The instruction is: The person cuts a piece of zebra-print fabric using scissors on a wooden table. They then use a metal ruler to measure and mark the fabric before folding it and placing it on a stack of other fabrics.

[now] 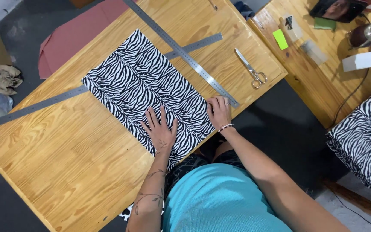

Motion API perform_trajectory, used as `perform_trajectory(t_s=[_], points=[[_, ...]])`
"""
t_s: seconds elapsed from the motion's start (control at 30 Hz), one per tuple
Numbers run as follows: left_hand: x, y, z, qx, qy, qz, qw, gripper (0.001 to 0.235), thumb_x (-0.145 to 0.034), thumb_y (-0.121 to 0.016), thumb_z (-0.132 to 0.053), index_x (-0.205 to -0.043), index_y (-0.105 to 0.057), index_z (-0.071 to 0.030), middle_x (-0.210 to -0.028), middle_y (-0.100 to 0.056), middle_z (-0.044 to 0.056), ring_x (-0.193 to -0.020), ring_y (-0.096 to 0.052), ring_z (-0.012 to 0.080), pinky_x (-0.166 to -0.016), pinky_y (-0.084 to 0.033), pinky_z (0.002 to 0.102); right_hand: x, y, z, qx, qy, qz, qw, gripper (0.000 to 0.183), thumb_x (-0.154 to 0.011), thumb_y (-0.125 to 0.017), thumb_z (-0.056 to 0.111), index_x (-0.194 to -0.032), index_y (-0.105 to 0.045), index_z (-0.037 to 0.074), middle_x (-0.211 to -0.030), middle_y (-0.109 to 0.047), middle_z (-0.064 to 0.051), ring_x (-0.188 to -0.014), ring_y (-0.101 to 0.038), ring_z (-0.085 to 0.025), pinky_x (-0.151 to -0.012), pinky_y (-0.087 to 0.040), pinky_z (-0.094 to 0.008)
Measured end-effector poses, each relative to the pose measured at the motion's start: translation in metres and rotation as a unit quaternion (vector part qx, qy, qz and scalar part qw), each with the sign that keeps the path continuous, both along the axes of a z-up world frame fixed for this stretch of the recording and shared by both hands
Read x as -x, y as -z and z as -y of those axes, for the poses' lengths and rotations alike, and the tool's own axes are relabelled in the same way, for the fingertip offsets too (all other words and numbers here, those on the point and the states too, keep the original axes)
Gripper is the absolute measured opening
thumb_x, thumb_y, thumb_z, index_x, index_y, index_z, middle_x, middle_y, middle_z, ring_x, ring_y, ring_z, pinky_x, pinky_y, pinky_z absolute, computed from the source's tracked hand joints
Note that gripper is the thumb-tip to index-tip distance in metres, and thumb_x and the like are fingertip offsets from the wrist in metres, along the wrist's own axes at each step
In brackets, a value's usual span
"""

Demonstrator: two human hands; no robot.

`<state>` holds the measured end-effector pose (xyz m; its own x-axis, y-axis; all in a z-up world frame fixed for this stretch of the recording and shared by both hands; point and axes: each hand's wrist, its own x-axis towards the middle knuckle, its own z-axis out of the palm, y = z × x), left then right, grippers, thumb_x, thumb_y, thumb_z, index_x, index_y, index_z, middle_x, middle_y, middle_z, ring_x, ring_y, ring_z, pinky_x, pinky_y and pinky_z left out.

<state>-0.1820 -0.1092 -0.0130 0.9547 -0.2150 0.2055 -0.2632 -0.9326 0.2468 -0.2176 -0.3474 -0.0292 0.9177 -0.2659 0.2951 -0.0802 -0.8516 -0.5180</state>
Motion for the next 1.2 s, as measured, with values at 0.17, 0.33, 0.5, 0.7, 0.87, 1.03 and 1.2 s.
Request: perform_trajectory(t_s=[0.17,0.33,0.5,0.7,0.87,1.03,1.2], points=[[-0.0004,0.0013,0.0,0.004,-0.002,0.008,1.0,0.07,-0.099,-0.051,-0.057,-0.158,-0.038,-0.022,-0.163,-0.027,0.021,-0.153,-0.02,0.0384,-0.119,-0.008,0.067,-0.0011,0.0025,0.0,0.026,0.0,0.002,1.0,0.018,-0.09,-0.062,0.013,-0.106,-0.06,0.019,-0.099,-0.052,-0.002,-0.102,-0.056,-0.026,-0.087,-0.051,-0.037],[-0.0006,0.0005,0.0002,-0.001,-0.003,0.015,1.0,0.069,-0.099,-0.051,-0.057,-0.158,-0.037,-0.022,-0.164,-0.026,0.021,-0.153,-0.02,0.0381,-0.119,-0.008,0.066,-0.0012,0.0018,-0.0005,0.023,0.002,0.003,1.0,0.016,-0.09,-0.063,0.012,-0.104,-0.06,0.018,-0.099,-0.053,-0.003,-0.101,-0.056,-0.027,-0.087,-0.051,-0.038],[-0.0001,0.0022,-0.0008,0.003,-0.004,0.019,1.0,0.069,-0.099,-0.052,-0.057,-0.157,-0.038,-0.023,-0.163,-0.028,0.021,-0.153,-0.021,0.0378,-0.119,-0.008,0.066,-0.0009,0.0015,-0.0011,0.018,0.004,0.007,1.0,0.014,-0.09,-0.063,0.012,-0.103,-0.061,0.017,-0.098,-0.053,-0.003,-0.101,-0.056,-0.026,-0.086,-0.05,-0.038],[-0.0001,0.0029,-0.001,-0.003,-0.006,-0.001,1.0,0.069,-0.1,-0.049,-0.058,-0.158,-0.036,-0.024,-0.165,-0.024,0.019,-0.154,-0.018,0.0367,-0.12,-0.007,0.065,-0.0005,0.0023,-0.0015,0.001,0.017,-0.017,1.0,0.015,-0.088,-0.064,0.012,-0.103,-0.062,0.017,-0.097,-0.053,-0.002,-0.101,-0.055,-0.026,-0.087,-0.05,-0.038],[0.0003,0.0044,-0.0012,-0.002,-0.009,0.002,1.0,0.069,-0.1,-0.049,-0.059,-0.158,-0.035,-0.025,-0.165,-0.024,0.019,-0.154,-0.019,0.0365,-0.12,-0.007,0.065,0.0013,0.0026,-0.0019,0.012,0.02,-0.017,1.0,0.016,-0.089,-0.063,0.014,-0.104,-0.062,0.019,-0.093,-0.053,-0.002,-0.097,-0.056,-0.025,-0.086,-0.05,-0.038],[-0.002,0.0058,0.0002,-0.004,-0.01,0.017,1.0,0.069,-0.1,-0.048,-0.059,-0.158,-0.036,-0.025,-0.164,-0.025,0.019,-0.154,-0.019,0.0356,-0.12,-0.007,0.064,-0.0013,0.0012,-0.0021,0.02,0.024,-0.007,0.999,0.017,-0.087,-0.063,0.014,-0.104,-0.062,0.019,-0.089,-0.054,-0.002,-0.093,-0.057,-0.024,-0.083,-0.05,-0.036],[0.0,0.0077,-0.0005,-0.009,-0.008,0.016,1.0,0.069,-0.099,-0.049,-0.059,-0.158,-0.037,-0.024,-0.164,-0.026,0.02,-0.153,-0.02,0.0366,-0.12,-0.008,0.065,0.0006,0.0014,-0.0026,0.021,0.025,-0.005,0.999,0.017,-0.086,-0.064,0.014,-0.103,-0.062,0.02,-0.087,-0.056,-0.001,-0.091,-0.058,-0.024,-0.082,-0.051,-0.036]])
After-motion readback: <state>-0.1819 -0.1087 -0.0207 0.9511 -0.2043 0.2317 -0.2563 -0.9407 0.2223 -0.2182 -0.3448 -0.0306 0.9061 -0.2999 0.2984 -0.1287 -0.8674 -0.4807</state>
